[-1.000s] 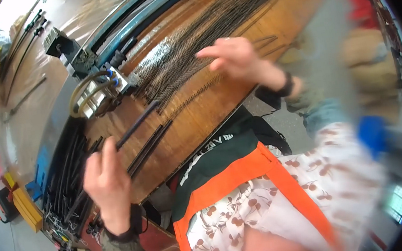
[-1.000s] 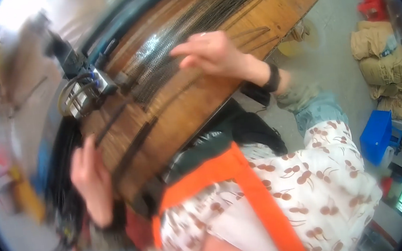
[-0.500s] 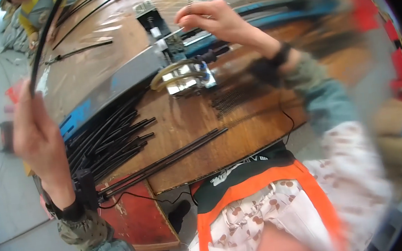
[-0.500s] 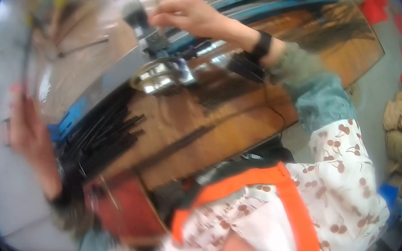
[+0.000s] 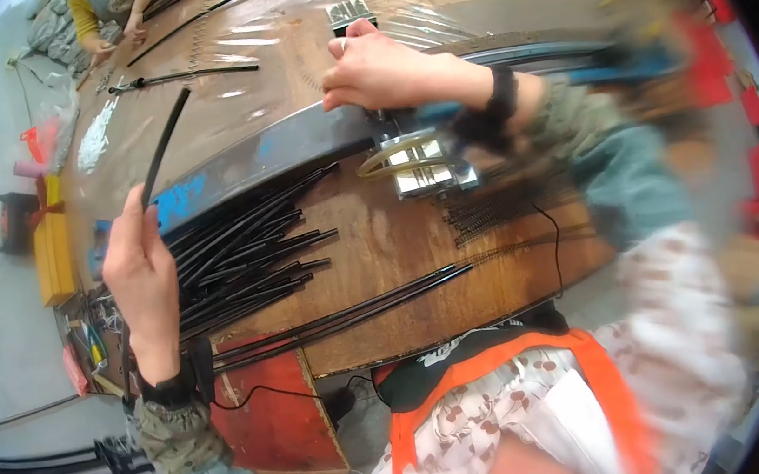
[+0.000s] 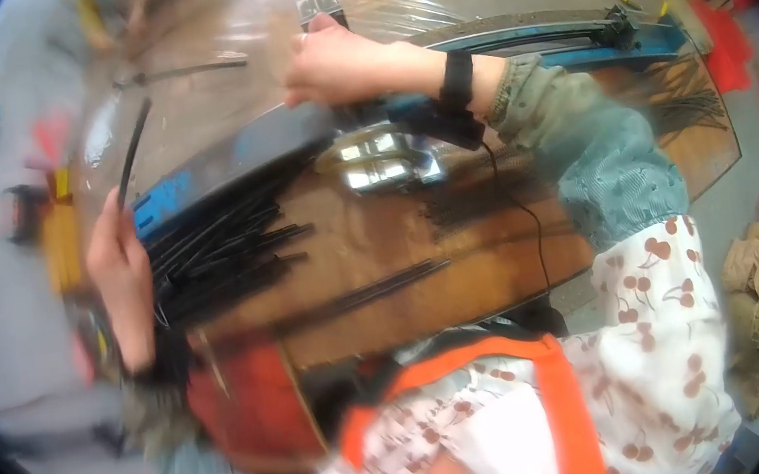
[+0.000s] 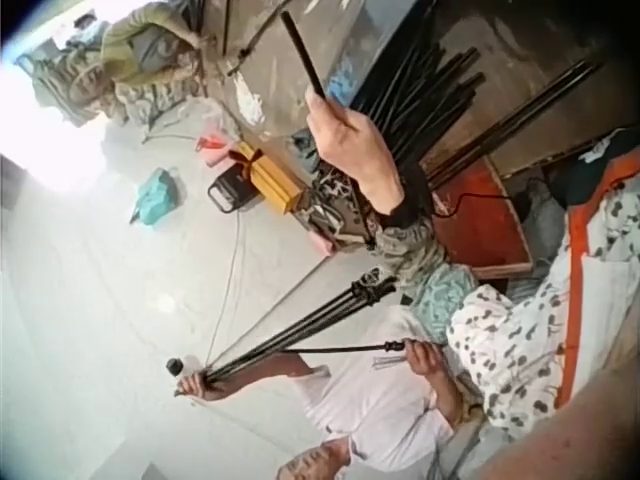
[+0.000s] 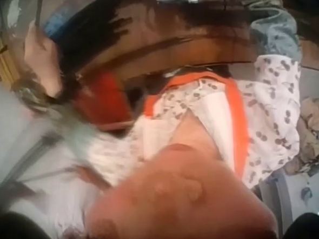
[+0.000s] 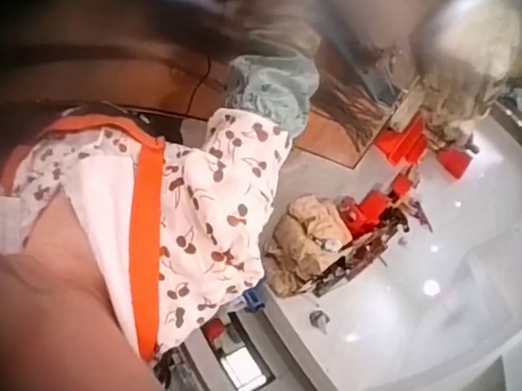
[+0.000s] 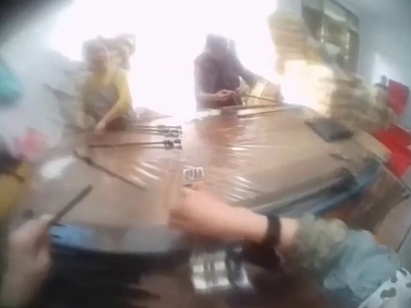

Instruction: The worker is using a specialized machine to bend and process metal wires on a wooden workbench.

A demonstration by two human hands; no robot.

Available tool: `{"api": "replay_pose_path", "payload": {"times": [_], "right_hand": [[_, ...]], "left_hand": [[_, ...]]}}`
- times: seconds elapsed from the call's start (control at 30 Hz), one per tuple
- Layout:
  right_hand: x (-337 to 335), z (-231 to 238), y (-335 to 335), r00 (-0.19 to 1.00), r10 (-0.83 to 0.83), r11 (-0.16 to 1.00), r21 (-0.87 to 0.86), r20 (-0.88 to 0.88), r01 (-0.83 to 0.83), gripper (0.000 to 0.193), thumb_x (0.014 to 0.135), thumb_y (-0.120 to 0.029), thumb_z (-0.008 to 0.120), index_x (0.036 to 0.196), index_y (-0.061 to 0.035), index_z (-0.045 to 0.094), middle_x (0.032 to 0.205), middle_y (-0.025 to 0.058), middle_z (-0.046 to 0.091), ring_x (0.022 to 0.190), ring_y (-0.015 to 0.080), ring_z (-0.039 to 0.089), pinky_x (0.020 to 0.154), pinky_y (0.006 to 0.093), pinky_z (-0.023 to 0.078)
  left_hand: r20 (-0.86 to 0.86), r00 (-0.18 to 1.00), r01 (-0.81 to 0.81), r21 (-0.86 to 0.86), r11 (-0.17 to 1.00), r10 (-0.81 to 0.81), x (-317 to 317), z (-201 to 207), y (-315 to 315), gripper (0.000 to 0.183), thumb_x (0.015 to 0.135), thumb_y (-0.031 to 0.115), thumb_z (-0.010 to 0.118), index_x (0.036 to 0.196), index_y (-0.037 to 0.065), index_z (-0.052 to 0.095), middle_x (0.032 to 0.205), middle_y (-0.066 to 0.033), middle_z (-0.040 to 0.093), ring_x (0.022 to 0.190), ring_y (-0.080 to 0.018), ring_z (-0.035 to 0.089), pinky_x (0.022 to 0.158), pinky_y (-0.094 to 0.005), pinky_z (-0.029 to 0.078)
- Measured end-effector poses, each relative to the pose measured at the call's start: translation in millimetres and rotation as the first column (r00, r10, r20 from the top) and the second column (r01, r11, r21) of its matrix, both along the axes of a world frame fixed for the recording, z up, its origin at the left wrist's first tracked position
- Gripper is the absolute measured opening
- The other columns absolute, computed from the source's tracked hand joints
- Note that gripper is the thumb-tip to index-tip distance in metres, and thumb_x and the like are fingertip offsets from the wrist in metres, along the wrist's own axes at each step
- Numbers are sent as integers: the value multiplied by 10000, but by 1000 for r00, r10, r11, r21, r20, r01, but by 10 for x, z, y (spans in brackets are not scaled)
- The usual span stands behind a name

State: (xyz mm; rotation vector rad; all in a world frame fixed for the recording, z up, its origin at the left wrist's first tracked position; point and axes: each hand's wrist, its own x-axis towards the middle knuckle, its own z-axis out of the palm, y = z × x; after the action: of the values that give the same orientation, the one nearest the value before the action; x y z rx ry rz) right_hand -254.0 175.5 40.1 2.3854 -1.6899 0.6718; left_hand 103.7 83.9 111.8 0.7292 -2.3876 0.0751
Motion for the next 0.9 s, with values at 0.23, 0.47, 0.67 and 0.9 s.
{"api": "replay_pose_path", "payload": {"times": [0.23, 0.47, 0.67, 0.9], "right_hand": [[-1154, -89, 1081, 906, -356, 909, -308, -228, 280, 66, 867, -120, 661, 852, -177, 691, 821, -24, 686, 924, 196, 649, 1103, 430, 256], [-2457, -56, 2614, 765, -589, 803, -298, -261, 516, 102, 914, -153, 623, 952, -82, 686, 881, 88, 679, 931, 264, 580, 977, 416, 378], [-2442, -353, 2491, 765, -596, 797, -297, -245, 526, 68, 926, -123, 624, 931, -55, 624, 830, 91, 599, 879, 268, 571, 941, 399, 407], [-2524, -474, 2501, 778, -605, 768, -381, -169, 515, 100, 921, -122, 640, 948, -27, 626, 841, 116, 584, 863, 298, 565, 862, 394, 437]], "left_hand": [[108, 994, -30, 42, 999, 25, -81, -115, -182, 242, 935, 97, 613, 1175, 100, 644, 905, -169, 650, 778, -375, 623, 668, -404, 492], [60, 885, 460, 56, 886, -463, -1635, -605, 13, 108, 922, 157, 578, 998, 105, 634, 786, -145, 607, 742, -360, 629, 628, -445, 518], [117, 933, 340, 33, 940, -342, -1744, -858, -97, 180, 931, 236, 590, 835, 84, 595, 731, -113, 600, 720, -331, 634, 614, -435, 517], [13, 943, 327, 174, 929, -334, -1862, -957, 18, 160, 893, 232, 636, 810, 96, 659, 772, -100, 632, 746, -330, 631, 675, -457, 505]]}}
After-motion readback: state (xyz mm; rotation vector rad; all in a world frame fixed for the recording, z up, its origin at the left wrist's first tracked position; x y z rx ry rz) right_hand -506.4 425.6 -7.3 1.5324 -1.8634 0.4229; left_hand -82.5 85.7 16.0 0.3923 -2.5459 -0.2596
